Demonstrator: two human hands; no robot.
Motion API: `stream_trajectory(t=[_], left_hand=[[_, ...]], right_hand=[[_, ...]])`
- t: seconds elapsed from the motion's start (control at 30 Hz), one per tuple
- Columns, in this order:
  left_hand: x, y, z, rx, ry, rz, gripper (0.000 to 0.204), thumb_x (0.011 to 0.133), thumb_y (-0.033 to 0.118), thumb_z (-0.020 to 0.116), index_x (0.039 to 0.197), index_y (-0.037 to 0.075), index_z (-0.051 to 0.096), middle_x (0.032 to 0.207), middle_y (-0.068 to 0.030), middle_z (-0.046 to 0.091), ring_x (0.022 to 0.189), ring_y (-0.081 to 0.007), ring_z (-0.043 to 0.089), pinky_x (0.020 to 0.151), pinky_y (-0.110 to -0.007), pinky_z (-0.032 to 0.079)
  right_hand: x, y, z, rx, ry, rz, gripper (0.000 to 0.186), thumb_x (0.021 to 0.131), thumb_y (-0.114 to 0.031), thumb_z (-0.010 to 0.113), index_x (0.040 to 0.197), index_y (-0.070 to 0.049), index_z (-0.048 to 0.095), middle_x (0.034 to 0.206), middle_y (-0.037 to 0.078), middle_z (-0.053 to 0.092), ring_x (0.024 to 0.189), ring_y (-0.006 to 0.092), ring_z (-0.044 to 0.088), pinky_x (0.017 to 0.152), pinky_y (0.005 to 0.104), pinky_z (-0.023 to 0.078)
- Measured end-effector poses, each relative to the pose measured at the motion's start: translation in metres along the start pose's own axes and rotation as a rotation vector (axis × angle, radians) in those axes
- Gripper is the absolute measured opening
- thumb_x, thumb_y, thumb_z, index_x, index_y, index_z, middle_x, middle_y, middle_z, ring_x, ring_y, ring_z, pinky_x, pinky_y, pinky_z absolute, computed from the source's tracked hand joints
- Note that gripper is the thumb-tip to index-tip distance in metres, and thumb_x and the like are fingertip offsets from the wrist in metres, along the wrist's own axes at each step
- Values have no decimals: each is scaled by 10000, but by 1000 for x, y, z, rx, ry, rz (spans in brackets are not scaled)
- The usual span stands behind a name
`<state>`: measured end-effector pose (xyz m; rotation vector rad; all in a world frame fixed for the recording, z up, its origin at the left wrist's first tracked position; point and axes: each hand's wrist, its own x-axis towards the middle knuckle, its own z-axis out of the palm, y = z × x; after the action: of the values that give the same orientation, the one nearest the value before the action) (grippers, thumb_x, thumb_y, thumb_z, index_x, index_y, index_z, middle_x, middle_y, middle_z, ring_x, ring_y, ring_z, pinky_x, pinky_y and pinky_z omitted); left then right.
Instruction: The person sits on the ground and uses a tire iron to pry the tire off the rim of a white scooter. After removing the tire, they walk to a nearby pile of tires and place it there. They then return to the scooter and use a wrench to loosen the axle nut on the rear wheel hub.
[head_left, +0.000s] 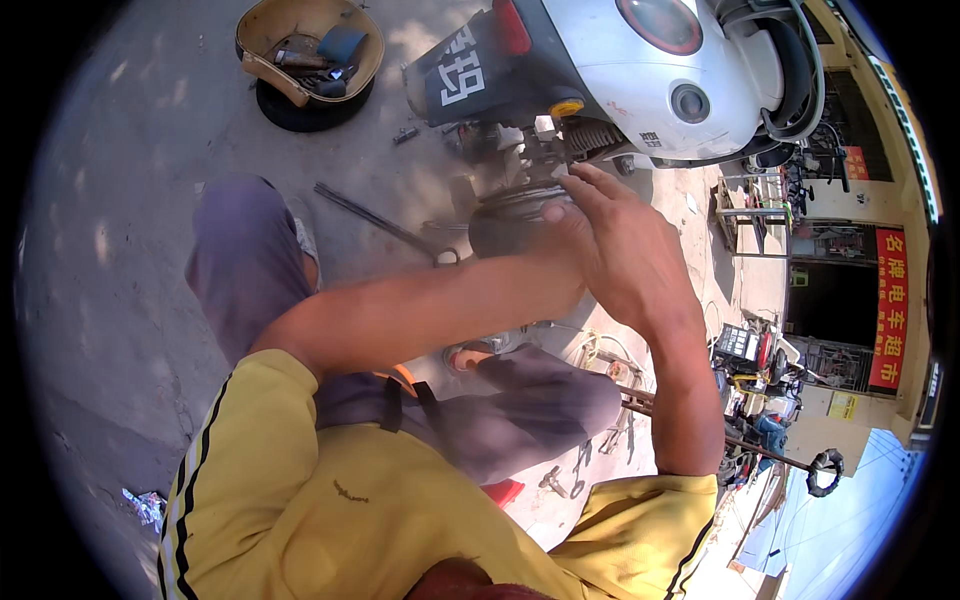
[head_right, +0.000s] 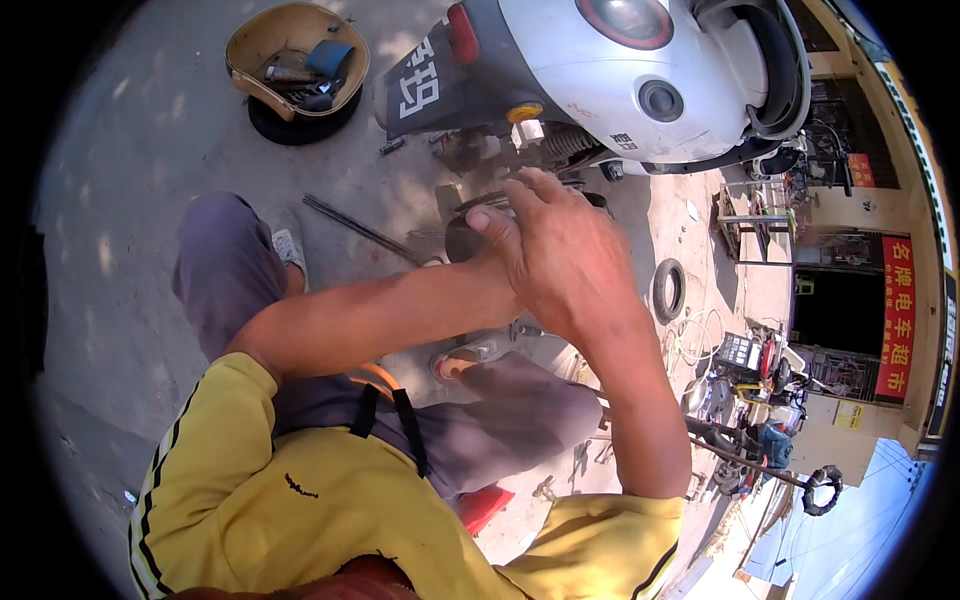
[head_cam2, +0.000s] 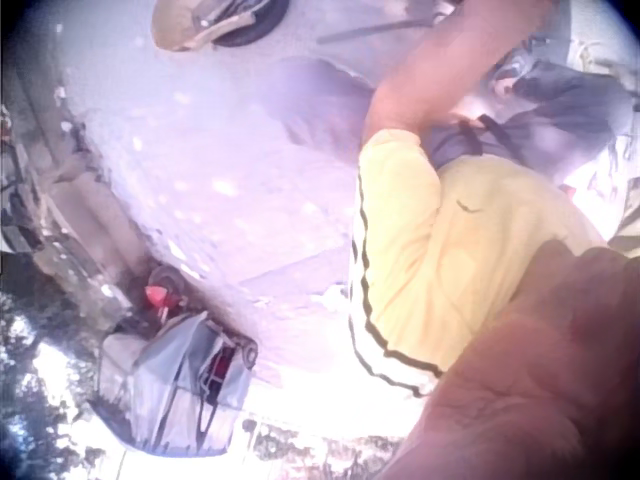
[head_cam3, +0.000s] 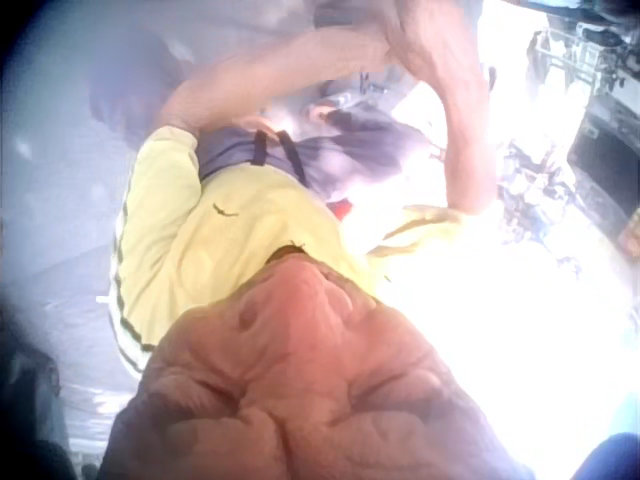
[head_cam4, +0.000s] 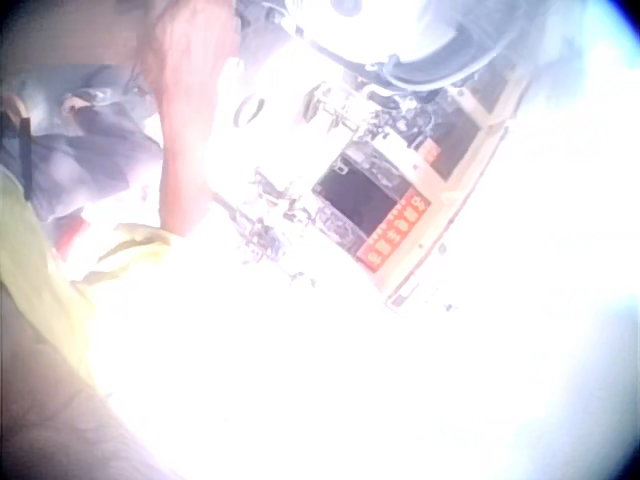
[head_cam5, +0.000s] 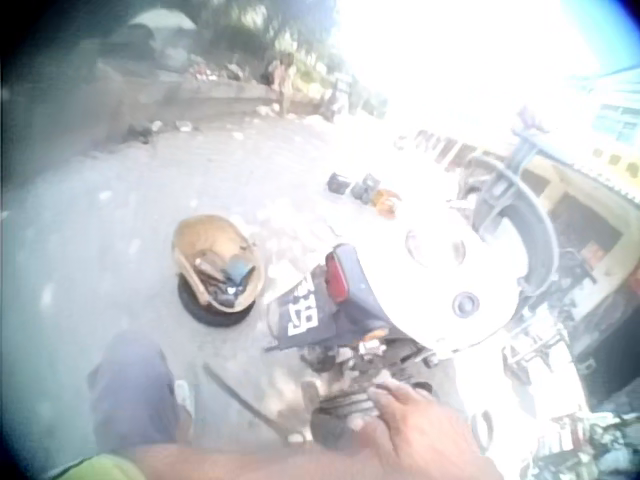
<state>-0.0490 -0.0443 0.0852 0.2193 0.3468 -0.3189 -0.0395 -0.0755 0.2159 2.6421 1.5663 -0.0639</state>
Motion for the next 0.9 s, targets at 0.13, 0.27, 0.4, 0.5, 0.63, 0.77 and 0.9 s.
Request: stream_trajectory(t=[0.13,0.27,0.4,0.5,0.63,0.77,0.9], left_hand=[[-18,-43,-19,389,-84,530,683,865,345,761,1408,70,452,1321,-136,523,1261,-316,526,1039,-448,451],[9,-43,-94,1516,310,1218,976,677,248,913,1474,42,389,1417,-189,429,1331,-386,457,1130,-483,381],[45,-27,-127,1722,305,1284,1010,588,274,926,1427,10,430,1313,-176,493,1224,-364,502,1068,-474,409],[58,-25,-126,1753,266,1255,964,562,276,924,1369,-1,474,1244,-155,530,1158,-334,526,1013,-461,429],[67,-20,-136,1763,300,1285,926,535,216,923,1328,-1,496,1247,-156,525,1135,-334,527,987,-447,427],[68,-27,-138,1792,289,1307,920,536,205,920,1330,1,500,1254,-160,525,1148,-340,524,991,-465,414],[70,-27,-136,1798,303,1342,823,568,168,853,1303,9,518,1224,-155,544,1136,-345,541,975,-475,415]], right_hand=[[-3,8,-20,-352,-170,144,298,976,-316,647,1012,-30,724,982,181,720,890,371,716,754,481,563],[7,42,-40,-680,-254,6,128,842,-88,656,745,-74,738,760,164,705,748,352,722,673,436,544],[67,36,-52,-820,-680,125,136,715,-42,641,788,-28,754,793,213,730,802,368,744,724,427,575],[84,49,-45,-726,-886,261,201,748,-75,589,821,8,757,836,205,746,833,356,750,748,441,586],[27,74,-40,-627,-591,62,203,872,-168,627,793,-41,765,718,182,708,722,362,726,693,464,573],[-49,92,-21,-467,-391,198,257,934,-231,657,746,-56,643,634,154,662,614,364,684,584,482,525],[-69,98,-12,-394,-313,276,281,959,-267,660,779,-54,632,636,155,657,605,366,677,567,491,502]])
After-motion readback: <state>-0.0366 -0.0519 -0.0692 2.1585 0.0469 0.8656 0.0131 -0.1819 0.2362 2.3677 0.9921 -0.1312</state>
